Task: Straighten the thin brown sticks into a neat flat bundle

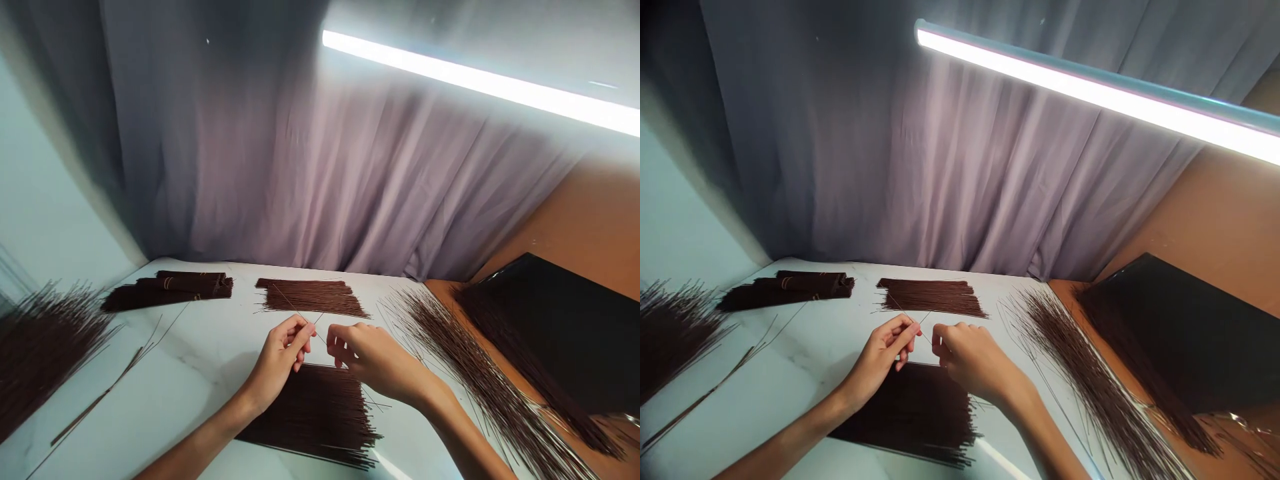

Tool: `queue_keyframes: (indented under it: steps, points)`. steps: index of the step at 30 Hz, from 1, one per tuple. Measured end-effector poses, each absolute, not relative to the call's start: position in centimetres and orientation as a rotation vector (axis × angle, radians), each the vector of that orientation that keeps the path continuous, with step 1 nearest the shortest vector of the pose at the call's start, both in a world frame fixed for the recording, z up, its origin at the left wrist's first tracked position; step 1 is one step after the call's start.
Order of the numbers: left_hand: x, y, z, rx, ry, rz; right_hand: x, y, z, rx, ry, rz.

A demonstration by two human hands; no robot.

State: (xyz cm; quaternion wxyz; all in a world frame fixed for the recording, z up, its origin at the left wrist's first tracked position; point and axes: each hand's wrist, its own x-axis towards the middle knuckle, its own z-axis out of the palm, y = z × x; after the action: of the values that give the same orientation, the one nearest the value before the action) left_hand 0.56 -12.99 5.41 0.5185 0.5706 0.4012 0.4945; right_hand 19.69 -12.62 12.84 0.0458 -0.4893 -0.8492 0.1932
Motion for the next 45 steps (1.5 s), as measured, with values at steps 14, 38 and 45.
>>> queue_keyframes:
  steps: [14, 38, 45]
  points:
    - [0.8, -13.3, 5.8, 1.327, 0.937, 1.200, 20.3, -12.6, 13.3, -1.388, -2.577, 0.713]
    - [0.8, -13.6, 5.9, 1.278, 0.923, 1.169, 21.4, -11.4, 13.2, -1.198, -2.575, 0.920]
    - [0.8, -13.6, 5.7, 1.281, 0.916, 1.176, 21.6, -11.6, 13.1, -1.173, -2.544, 0.973]
